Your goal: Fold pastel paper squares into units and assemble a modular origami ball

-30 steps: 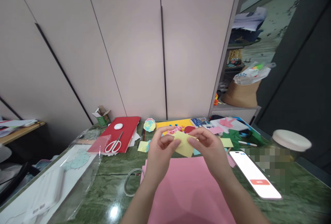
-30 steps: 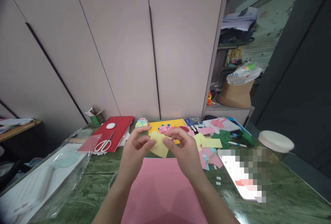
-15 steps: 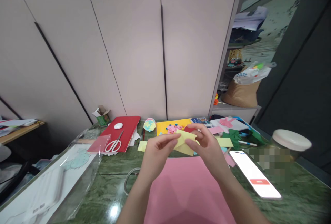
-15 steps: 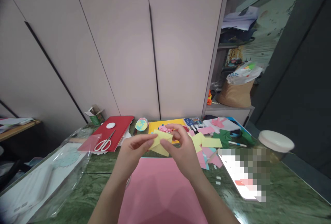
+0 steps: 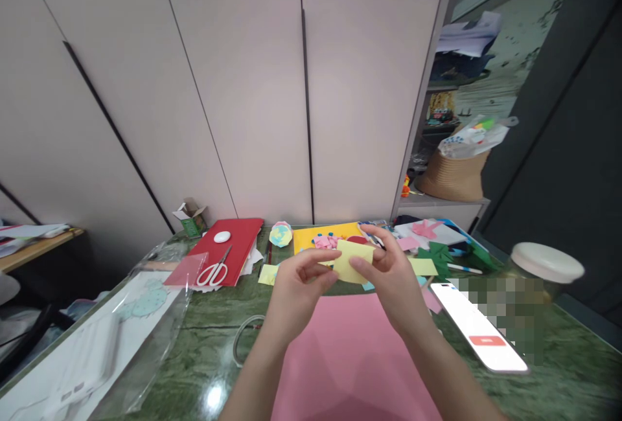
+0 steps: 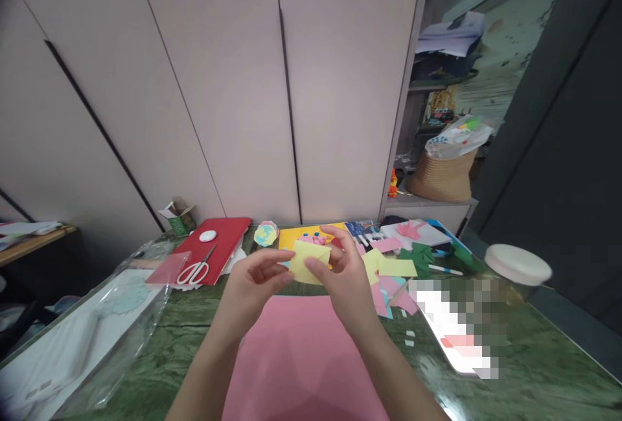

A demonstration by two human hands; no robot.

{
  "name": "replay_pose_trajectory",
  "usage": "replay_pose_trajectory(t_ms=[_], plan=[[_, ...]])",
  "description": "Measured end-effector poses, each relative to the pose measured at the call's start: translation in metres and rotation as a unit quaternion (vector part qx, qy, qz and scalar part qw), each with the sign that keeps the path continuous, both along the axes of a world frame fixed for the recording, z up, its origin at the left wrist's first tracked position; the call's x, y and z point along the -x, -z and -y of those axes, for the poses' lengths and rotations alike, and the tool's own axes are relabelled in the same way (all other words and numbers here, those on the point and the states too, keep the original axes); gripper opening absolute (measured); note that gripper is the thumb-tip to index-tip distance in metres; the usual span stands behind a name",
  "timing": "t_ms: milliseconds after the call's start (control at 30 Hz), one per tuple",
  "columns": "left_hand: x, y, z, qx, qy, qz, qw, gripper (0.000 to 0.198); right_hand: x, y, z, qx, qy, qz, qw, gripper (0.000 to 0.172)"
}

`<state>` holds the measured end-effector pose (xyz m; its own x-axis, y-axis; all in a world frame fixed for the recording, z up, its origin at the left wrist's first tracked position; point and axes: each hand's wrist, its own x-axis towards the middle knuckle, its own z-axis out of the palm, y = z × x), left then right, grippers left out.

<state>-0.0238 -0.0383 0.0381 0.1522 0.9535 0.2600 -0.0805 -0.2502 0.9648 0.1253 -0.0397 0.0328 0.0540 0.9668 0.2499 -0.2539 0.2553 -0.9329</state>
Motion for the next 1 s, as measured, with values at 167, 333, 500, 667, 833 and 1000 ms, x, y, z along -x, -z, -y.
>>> replay_pose_trajectory(t_ms=[167, 333, 500, 667, 833, 1000], plan=[[-0.002, 0.002, -0.001, -0.028, -0.030, 0.005, 0.999, 0.014, -0.001, 0.003, -0.002, 0.001, 0.006, -0.008, 1.000, 0.051], [0.000, 0.003, -0.003, -0.045, -0.033, 0.006, 0.998, 0.014, -0.003, 0.004, -0.002, -0.006, 0.007, -0.009, 1.000, 0.048], [0.000, 0.000, -0.001, -0.052, -0.025, -0.010, 0.998, 0.015, -0.003, 0.004, -0.002, -0.009, 0.026, 0.008, 1.000, 0.046], [-0.007, -0.001, 0.000, -0.040, -0.099, -0.019, 0.994, 0.006, 0.001, 0.000, 0.003, -0.014, 0.045, 0.043, 0.998, 0.043], [-0.013, 0.005, -0.003, 0.032, -0.105, 0.067, 0.992, 0.017, 0.001, 0.001, 0.002, -0.021, 0.041, 0.070, 0.997, 0.042], [-0.012, 0.005, -0.004, 0.019, -0.054, 0.087, 0.995, 0.019, -0.004, 0.006, -0.003, -0.035, 0.026, 0.045, 0.998, 0.036]])
